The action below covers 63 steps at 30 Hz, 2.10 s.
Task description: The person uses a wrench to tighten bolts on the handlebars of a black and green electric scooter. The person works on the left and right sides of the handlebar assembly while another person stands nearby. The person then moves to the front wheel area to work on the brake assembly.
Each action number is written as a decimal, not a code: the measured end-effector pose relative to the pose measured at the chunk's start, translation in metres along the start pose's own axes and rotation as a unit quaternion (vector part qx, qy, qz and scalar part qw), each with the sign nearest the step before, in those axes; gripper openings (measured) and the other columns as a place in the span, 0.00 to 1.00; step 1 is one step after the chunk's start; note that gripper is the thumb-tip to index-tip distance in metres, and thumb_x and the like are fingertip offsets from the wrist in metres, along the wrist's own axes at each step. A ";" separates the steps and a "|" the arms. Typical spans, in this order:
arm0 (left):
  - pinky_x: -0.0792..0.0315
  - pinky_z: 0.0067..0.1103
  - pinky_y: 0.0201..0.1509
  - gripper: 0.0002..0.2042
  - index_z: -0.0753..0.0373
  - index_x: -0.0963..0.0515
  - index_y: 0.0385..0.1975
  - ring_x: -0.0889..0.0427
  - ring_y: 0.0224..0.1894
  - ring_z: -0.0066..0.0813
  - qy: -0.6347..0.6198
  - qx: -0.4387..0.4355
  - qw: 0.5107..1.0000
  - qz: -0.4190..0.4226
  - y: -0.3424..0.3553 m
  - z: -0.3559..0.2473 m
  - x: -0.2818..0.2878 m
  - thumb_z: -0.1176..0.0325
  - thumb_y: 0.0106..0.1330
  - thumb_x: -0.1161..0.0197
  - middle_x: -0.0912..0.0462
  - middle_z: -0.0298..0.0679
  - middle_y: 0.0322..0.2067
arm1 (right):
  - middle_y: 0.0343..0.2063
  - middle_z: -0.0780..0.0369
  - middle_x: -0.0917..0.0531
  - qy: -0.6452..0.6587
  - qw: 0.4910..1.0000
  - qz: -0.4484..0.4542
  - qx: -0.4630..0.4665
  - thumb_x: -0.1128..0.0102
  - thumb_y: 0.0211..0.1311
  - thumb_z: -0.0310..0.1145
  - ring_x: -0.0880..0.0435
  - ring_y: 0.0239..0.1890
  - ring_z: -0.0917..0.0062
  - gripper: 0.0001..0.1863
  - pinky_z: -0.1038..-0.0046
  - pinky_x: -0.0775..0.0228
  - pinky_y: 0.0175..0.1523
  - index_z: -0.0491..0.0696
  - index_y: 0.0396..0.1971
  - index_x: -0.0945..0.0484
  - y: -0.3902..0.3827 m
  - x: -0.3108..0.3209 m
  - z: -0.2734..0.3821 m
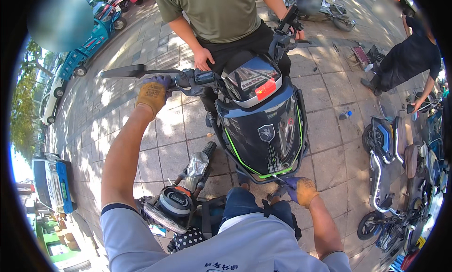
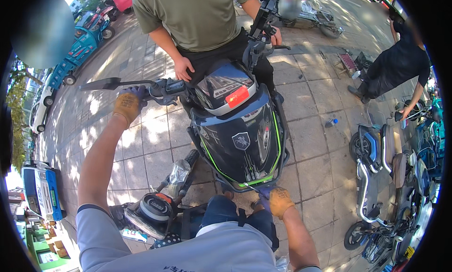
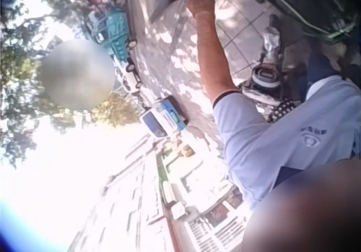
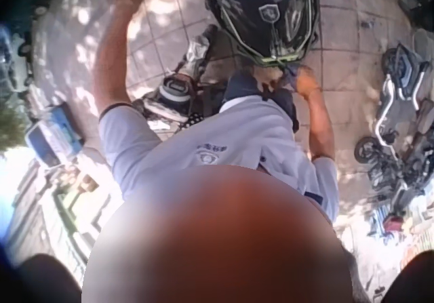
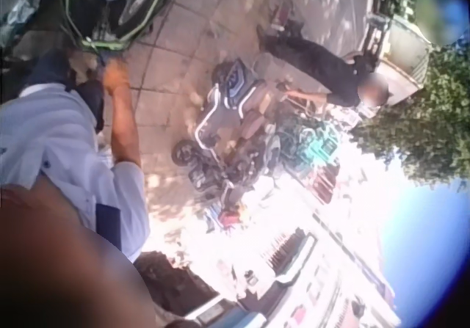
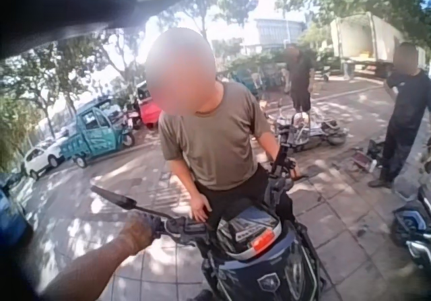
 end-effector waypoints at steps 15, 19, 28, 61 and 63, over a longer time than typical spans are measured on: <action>0.30 0.40 0.66 0.32 0.57 0.34 0.71 0.24 0.64 0.52 -0.027 -0.032 0.999 0.014 -0.010 0.010 0.009 0.54 0.69 0.35 0.22 0.53 0.61 | 0.40 0.51 0.13 0.101 0.994 -0.026 0.013 0.41 0.67 0.43 0.15 0.43 0.51 0.15 0.52 0.23 0.48 0.53 0.47 0.15 0.022 0.020 0.036; 0.32 0.39 0.69 0.35 0.58 0.37 0.73 0.27 0.67 0.51 -0.022 0.053 0.987 0.153 0.009 0.003 0.014 0.56 0.68 0.33 0.25 0.52 0.65 | 0.38 0.51 0.12 0.069 0.997 -0.024 0.017 0.41 0.67 0.42 0.15 0.41 0.51 0.14 0.52 0.24 0.46 0.53 0.47 0.15 0.021 0.016 0.033; 0.30 0.39 0.67 0.39 0.59 0.38 0.73 0.26 0.66 0.52 -0.027 0.006 0.993 0.111 0.001 0.009 0.009 0.58 0.63 0.29 0.24 0.55 0.62 | 0.36 0.50 0.13 0.103 0.994 -0.042 0.016 0.39 0.67 0.40 0.14 0.40 0.51 0.12 0.52 0.23 0.45 0.52 0.44 0.14 0.016 0.014 0.030; 0.37 0.43 0.74 0.34 0.62 0.41 0.75 0.39 0.75 0.56 -0.016 0.144 0.989 0.004 -0.196 -0.122 -0.075 0.53 0.74 0.40 0.37 0.54 0.73 | 0.37 0.50 0.11 0.319 0.757 -0.117 -0.558 0.38 0.63 0.38 0.11 0.40 0.54 0.14 0.58 0.22 0.44 0.45 0.41 0.13 -0.207 -0.201 -0.405; 0.42 0.41 0.76 0.36 0.64 0.42 0.76 0.42 0.76 0.55 0.014 0.130 0.987 0.097 -0.258 -0.183 -0.086 0.59 0.70 0.37 0.39 0.56 0.74 | 0.41 0.50 0.11 0.254 0.757 -0.103 -0.593 0.41 0.66 0.37 0.12 0.43 0.53 0.14 0.57 0.22 0.46 0.44 0.42 0.13 -0.217 -0.219 -0.479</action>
Point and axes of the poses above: each hand's wrist, its own y-axis towards the middle knuckle, its own x-axis out of the back of the hand, z = x × y, the point moved 2 cm from there along y, towards the middle knuckle
